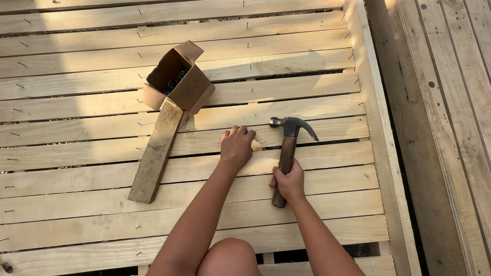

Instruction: The person hammers nails sticking up from the slats of wooden pallet frames, working across the boards one nail at a time. They take nails from a cardboard box, position each nail on a protruding fastener, and strike it with a claw hammer to drive it flush, moving along the pallet as they go.

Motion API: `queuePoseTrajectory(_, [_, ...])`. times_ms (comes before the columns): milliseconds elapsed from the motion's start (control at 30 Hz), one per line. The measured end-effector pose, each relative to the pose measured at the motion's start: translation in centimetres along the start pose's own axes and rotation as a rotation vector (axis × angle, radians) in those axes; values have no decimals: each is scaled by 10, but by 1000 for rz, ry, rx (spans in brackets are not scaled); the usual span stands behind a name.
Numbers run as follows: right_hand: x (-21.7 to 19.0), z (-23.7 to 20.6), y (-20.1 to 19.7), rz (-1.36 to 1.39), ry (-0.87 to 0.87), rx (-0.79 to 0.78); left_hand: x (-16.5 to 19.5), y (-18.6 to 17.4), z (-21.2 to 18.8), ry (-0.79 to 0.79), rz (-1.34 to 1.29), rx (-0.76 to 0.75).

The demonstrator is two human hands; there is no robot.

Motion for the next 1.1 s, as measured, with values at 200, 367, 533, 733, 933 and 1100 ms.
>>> queuePoseTrajectory(200, [0, 0, 0, 22, -15, -15, -7, -16, 0, -266, -611, -8])
queuePoseTrajectory(367, [2, 1, 0, 25, -23, -9, -7, -11, 5, -165, -527, 104])
queuePoseTrajectory(533, [5, 3, -1, 8, -29, -1, -9, 4, 2, -115, -500, 205])
queuePoseTrajectory(733, [5, 3, 0, 60, -27, -12, -7, 4, 2, -90, -498, 229])
queuePoseTrajectory(933, [3, 2, 0, 12, -15, -10, -5, 3, 2, -66, -452, 241])
queuePoseTrajectory(1100, [3, 1, 0, 3, -29, -11, -2, 5, 2, -27, -362, 275])
Point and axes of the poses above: each hand's wrist, its own z-axis towards the middle knuckle, its own y-axis out of the palm, x = y × z, the point moved 3 cm from there along z, towards the middle knuckle, and after that the axes turned 2 degrees about -x, right-handed, at the moved point
